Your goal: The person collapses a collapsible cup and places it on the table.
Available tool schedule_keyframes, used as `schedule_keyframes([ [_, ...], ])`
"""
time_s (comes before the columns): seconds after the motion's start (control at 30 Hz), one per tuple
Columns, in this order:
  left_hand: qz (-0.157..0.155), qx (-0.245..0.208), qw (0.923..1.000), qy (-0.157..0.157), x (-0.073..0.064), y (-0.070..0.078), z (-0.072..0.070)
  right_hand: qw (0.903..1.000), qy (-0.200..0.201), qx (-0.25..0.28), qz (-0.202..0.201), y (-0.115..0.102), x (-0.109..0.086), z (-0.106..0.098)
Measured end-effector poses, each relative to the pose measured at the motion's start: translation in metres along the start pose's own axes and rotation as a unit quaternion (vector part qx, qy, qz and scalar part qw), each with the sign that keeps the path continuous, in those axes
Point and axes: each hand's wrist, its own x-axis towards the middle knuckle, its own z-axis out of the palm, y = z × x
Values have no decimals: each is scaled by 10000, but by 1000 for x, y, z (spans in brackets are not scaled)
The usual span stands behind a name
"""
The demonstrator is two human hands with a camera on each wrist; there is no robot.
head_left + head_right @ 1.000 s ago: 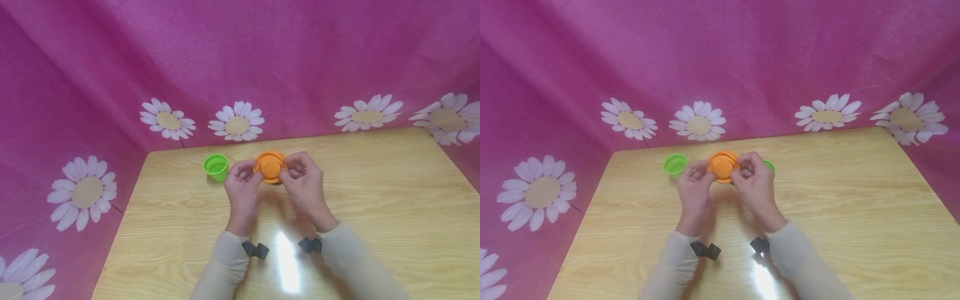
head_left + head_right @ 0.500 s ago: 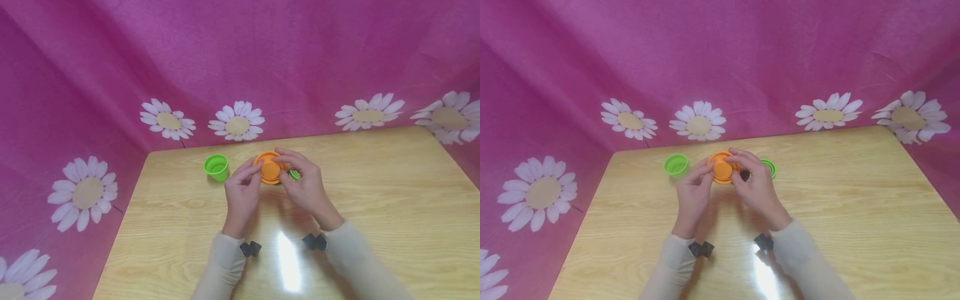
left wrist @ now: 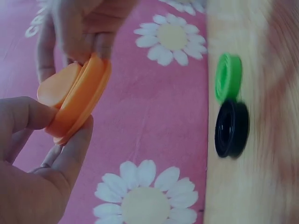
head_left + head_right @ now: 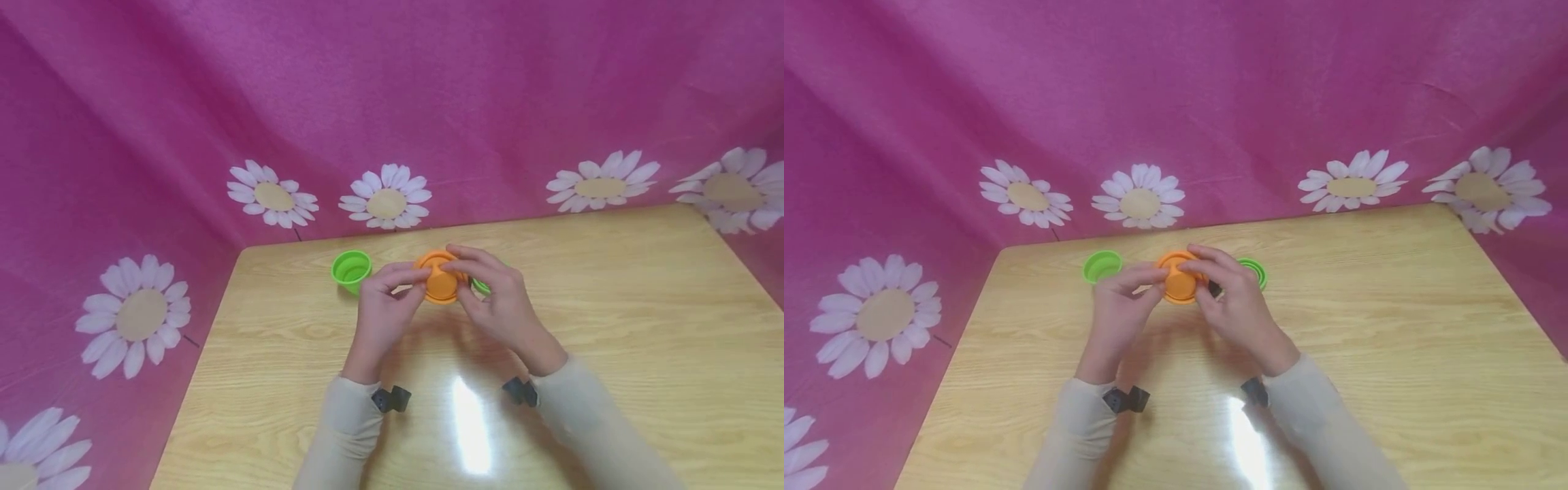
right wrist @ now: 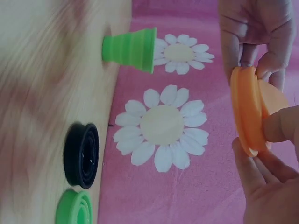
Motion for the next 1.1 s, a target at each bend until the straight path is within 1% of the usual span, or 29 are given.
schedule_keyframes([
  [0.07,411,525,9977,119,-1,0,3,9993,-53,-266,-239,1,1,0],
  [0.13,845,1032,9906,311,-2,0,7,9971,-91,-556,-513,1,2,0],
  [0.2,1322,1483,9785,554,-3,-2,11,9928,-122,-878,-799,1,3,1],
  [0.23,1538,1707,9709,683,-4,-3,13,9903,-149,-1036,-909,0,4,1],
  [0.3,1876,2079,9559,879,-5,-4,17,9853,-203,-1308,-1081,-2,5,1],
  [0.33,2016,2289,9475,956,-6,-4,18,9821,-226,-1474,-1153,-3,5,1],
  [0.37,2116,2458,9407,996,-6,-4,19,9795,-239,-1605,-1194,-3,5,1],
  [0.4,2171,2602,9355,998,-7,-4,20,9772,-268,-1726,-1208,-4,5,0],
  [0.43,2184,2682,9332,980,-7,-3,20,9760,-287,-1800,-1188,-5,4,0],
  [0.47,2137,2697,9342,941,-7,-3,20,9775,-279,-1772,-1114,-6,4,-1],
  [0.5,2011,2606,9401,882,-7,-2,20,9806,-272,-1671,-985,-6,3,-2],
  [0.53,1784,2393,9509,815,-7,-1,19,9861,-273,-1436,-794,-6,3,-4],
  [0.57,1504,2028,9648,738,-6,0,18,9928,-297,-1034,-517,-6,3,-6],
  [0.6,1193,1557,9783,673,-6,1,16,9981,-316,-486,-208,-6,3,-9],
  [0.63,850,984,9894,642,-5,2,14,9994,-281,168,137,-5,3,-12],
  [0.67,513,377,9958,651,-5,4,12,9944,-223,887,527,-5,3,-15],
  [0.7,244,-206,9971,688,-4,5,10,9839,-168,1553,867,-4,3,-19],
  [0.73,43,-690,9950,720,-3,5,8,9704,-107,2117,1155,-3,4,-22],
  [0.77,-75,-1066,9916,729,-2,6,7,9573,-42,2540,1379,-2,4,-24],
  [0.8,-169,-1335,9881,747,-2,6,6,9475,30,2806,1530,-2,4,-26],
  [0.83,-256,-1538,9848,768,-1,6,5,9420,84,2932,1628,-1,4,-27],
  [0.87,-327,-1648,9827,783,-1,6,4,9392,116,2987,1690,-1,5,-28],
  [0.9,-387,-1708,9814,790,0,6,4,9403,130,2945,1703,-1,5,-27],
  [0.97,-603,-1779,9792,772,0,4,3,9426,232,2868,1698,-2,5,-25],
  [1.03,-1008,-1930,9730,767,1,2,2,9426,362,2853,1696,-3,6,-22],
  [1.1,-1468,-2018,9661,667,2,0,-1,9417,480,2864,1701,-4,6,-19],
])
